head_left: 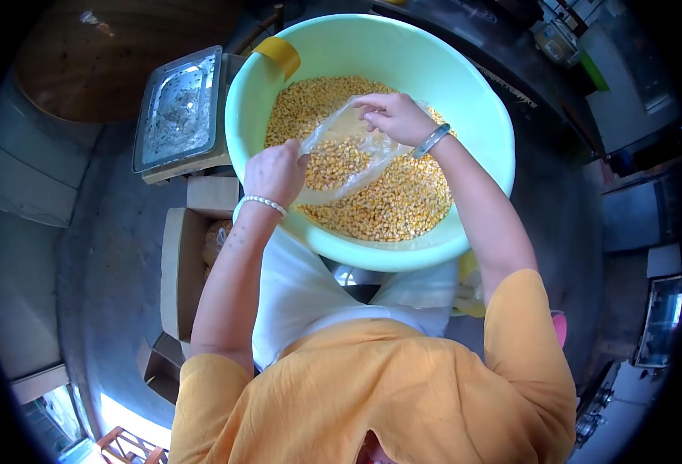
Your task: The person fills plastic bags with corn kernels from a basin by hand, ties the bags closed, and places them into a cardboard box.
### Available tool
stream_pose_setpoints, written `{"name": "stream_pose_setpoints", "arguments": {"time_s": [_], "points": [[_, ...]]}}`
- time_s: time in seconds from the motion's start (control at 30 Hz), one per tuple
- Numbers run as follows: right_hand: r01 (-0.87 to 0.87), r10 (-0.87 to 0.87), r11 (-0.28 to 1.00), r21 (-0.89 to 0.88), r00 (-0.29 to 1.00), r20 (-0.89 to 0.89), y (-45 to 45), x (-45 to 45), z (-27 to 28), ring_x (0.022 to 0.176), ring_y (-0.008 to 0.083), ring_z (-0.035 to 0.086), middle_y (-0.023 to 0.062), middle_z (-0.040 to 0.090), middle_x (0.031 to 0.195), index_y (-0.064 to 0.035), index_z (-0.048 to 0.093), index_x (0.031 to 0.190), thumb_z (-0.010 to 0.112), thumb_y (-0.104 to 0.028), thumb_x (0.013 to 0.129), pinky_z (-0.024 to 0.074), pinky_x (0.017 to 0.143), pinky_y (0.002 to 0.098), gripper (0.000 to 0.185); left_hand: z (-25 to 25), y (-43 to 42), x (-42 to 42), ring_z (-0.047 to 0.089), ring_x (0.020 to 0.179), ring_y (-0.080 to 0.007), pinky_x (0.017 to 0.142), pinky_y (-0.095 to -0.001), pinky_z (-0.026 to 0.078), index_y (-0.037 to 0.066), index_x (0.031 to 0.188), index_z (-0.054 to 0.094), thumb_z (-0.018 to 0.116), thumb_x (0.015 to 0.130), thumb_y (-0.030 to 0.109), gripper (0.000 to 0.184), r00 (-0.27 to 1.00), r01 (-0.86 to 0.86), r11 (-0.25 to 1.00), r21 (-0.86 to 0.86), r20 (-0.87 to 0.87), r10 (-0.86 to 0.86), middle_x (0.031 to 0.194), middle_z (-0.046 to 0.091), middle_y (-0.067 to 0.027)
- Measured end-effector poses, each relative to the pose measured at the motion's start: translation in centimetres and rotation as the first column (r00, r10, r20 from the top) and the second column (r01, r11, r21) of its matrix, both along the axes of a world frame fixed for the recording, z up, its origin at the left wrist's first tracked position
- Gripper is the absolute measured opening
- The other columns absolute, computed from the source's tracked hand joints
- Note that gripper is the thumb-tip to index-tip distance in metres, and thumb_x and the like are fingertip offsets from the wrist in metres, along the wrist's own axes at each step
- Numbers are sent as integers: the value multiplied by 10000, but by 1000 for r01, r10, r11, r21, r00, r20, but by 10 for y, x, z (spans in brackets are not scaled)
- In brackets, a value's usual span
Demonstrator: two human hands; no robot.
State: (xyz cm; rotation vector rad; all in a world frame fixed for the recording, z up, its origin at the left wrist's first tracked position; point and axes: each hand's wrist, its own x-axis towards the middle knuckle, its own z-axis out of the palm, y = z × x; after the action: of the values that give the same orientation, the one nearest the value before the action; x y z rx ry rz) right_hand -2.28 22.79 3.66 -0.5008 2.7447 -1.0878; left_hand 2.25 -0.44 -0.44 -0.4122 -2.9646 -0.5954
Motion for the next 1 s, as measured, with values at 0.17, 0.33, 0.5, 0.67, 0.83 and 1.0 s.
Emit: {"name": "stream_pose_setpoints", "arguments": {"time_s": [0.17, 0.33, 0.5, 0.67, 0.83, 1.0], "points": [[128, -250, 694, -708, 966, -71, 27, 10, 23, 547, 120, 610, 99, 656, 759, -6, 635, 947, 515, -68, 862, 487, 475, 219, 159, 1, 0, 0, 600, 659, -321, 627, -416, 470, 67, 747, 570, 576, 809, 295, 236, 1000, 1, 1000, 2, -15, -1, 670, 610, -148], [568, -660, 332, -753, 710, 245, 90, -5, -22, 593, 122, 596, 107, 636, 792, 1, 595, 1012, 512, -35, 828, 484, 491, 219, 205, 1, 0, 0, 600, 658, -320, 626, -419, 468, 70, 754, 573, 578, 806, 297, 233, 1000, -3, 1000, -2, -11, 3, 667, 610, -147], [421, -434, 891, 171, 900, 41, 125, -7, -183, 832, 290, 627, 200, 619, 1004, 9, 531, 1140, 519, -206, 838, 492, 716, 363, 371, 1, 1, 0, 601, 661, -321, 628, -423, 469, 76, 756, 576, 576, 805, 302, 231, 1000, -10, 1000, -10, -8, 10, 668, 610, -145], [419, -468, 843, 337, 881, 76, 58, 8, -162, 982, 352, 569, 230, 557, 1118, -46, 510, 1176, 435, -404, 866, 444, 831, 398, 479, 3, 2, 2, 604, 673, -326, 619, -432, 472, 59, 759, 571, 593, 785, 276, 220, 1000, -6, 1000, 3, -6, 6, 674, 614, -151], [390, -421, 871, 298, 906, 47, 43, 26, -152, 984, 370, 557, 224, 567, 1095, -39, 524, 1147, 443, -367, 857, 450, 826, 420, 445, 1, 0, 1, 603, 673, -321, 626, -424, 470, 78, 770, 580, 576, 799, 291, 215, 1000, -1, 1000, 1, -15, 1, 675, 614, -144], [409, -497, 776, 480, 865, 65, 35, 35, -150, 906, 365, 587, 216, 609, 977, -29, 605, 994, 437, -322, 848, 465, 794, 433, 367, -1, 0, 0, 602, 673, -315, 632, -417, 469, 89, 773, 590, 570, 807, 297, 212, 1000, -5, 1000, -14, -4, 5, 677, 615, -139]]}}
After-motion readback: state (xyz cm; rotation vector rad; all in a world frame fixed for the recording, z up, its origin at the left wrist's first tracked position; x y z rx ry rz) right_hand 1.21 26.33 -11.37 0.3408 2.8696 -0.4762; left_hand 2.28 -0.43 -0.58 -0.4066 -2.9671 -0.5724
